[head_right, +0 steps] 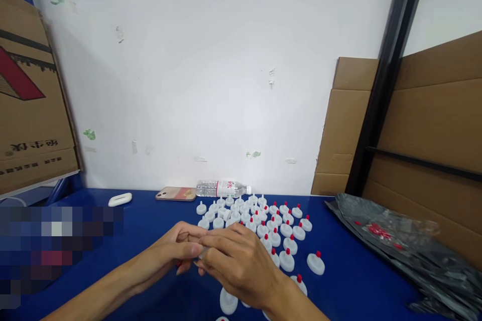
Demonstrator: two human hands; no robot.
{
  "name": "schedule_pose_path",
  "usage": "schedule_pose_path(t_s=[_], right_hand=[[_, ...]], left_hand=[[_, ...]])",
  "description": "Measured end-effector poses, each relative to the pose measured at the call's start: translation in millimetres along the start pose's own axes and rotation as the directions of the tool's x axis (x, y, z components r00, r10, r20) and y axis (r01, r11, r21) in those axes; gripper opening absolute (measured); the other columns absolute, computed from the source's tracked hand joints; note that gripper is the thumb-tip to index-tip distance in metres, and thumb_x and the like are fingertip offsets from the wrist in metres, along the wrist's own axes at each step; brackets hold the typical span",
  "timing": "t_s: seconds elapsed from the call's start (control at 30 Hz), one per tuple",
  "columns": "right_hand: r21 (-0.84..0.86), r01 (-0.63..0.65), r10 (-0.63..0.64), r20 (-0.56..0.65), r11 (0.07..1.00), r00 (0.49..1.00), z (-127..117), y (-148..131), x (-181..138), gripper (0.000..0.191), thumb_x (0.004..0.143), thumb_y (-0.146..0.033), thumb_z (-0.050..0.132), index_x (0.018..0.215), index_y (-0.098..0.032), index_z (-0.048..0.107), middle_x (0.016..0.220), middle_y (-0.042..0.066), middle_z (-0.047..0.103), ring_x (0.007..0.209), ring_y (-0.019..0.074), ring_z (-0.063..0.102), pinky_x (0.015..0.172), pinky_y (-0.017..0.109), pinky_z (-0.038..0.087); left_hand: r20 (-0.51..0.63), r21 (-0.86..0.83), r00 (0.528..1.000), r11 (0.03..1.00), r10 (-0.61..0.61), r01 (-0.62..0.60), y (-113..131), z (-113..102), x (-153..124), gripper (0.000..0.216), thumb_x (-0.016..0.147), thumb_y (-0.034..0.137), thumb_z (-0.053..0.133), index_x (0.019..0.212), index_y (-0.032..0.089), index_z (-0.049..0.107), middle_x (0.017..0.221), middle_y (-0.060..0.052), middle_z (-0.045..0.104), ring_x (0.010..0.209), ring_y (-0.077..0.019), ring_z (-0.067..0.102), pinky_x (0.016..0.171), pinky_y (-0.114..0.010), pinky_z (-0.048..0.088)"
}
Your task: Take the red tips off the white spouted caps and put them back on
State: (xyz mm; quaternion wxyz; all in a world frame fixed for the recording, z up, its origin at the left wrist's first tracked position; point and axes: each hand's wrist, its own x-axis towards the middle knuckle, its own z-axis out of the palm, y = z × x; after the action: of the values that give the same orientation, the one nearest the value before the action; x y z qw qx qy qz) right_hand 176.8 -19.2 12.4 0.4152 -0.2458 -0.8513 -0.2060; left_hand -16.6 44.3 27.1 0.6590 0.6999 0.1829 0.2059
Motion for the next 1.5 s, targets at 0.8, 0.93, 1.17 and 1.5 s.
schedule_pose_path(t_s=[0.8, 0.93, 1.17, 1.5], right_hand=[[-0.116, -0.478, 0.449, 0.583, 0.871, 0.677, -9.2, 16.3, -12.3, 0.045, 0.106, -0.046, 0.032, 0.141, -0.027, 0.053, 0.141, 0.006, 0.059, 0.133, 0.0263, 0.050, 0.116, 0.055, 0.029], [-0.162, -0.481, 0.491, 0.506, 0.862, 0.709, -16.7, 22.9, -7.0, 0.044, 0.107, -0.044, 0.029, 0.136, -0.028, 0.057, 0.138, 0.006, 0.061, 0.129, 0.0264, 0.053, 0.113, 0.053, 0.033], [-0.212, -0.512, 0.550, 0.435, 0.832, 0.713, -12.9, 31.2, -14.9, 0.044, 0.106, -0.046, 0.032, 0.140, -0.028, 0.053, 0.137, 0.007, 0.060, 0.131, 0.0277, 0.050, 0.111, 0.056, 0.036], [-0.197, -0.519, 0.539, 0.511, 0.832, 0.670, -0.3, 39.4, -33.3, 0.049, 0.105, -0.048, 0.033, 0.141, -0.023, 0.055, 0.139, 0.010, 0.060, 0.133, 0.0306, 0.050, 0.112, 0.058, 0.035]], left_hand=[[-0.317, 0.937, 0.861, 0.273, 0.398, 0.219, -17.5, -48.6, 2.6, 0.019, 0.093, 0.027, 0.051, 0.086, 0.023, 0.068, 0.091, -0.004, 0.069, 0.099, -0.0255, 0.060, 0.082, -0.036, 0.047], [-0.260, 0.951, 0.916, 0.245, 0.306, 0.189, -20.8, -51.5, 0.7, 0.014, 0.088, 0.025, 0.057, 0.093, 0.023, 0.070, 0.097, -0.005, 0.068, 0.101, -0.0266, 0.059, 0.086, -0.037, 0.047], [-0.248, 0.948, 0.933, 0.265, 0.261, 0.178, -26.4, -57.4, 0.5, 0.013, 0.087, 0.026, 0.062, 0.092, 0.022, 0.073, 0.097, -0.006, 0.069, 0.100, -0.0271, 0.059, 0.084, -0.036, 0.048], [-0.177, 0.969, 0.951, 0.213, 0.255, 0.124, -29.6, -58.7, 2.9, 0.016, 0.084, 0.011, 0.063, 0.081, 0.022, 0.073, 0.089, -0.003, 0.067, 0.090, -0.0230, 0.060, 0.081, -0.034, 0.046]])
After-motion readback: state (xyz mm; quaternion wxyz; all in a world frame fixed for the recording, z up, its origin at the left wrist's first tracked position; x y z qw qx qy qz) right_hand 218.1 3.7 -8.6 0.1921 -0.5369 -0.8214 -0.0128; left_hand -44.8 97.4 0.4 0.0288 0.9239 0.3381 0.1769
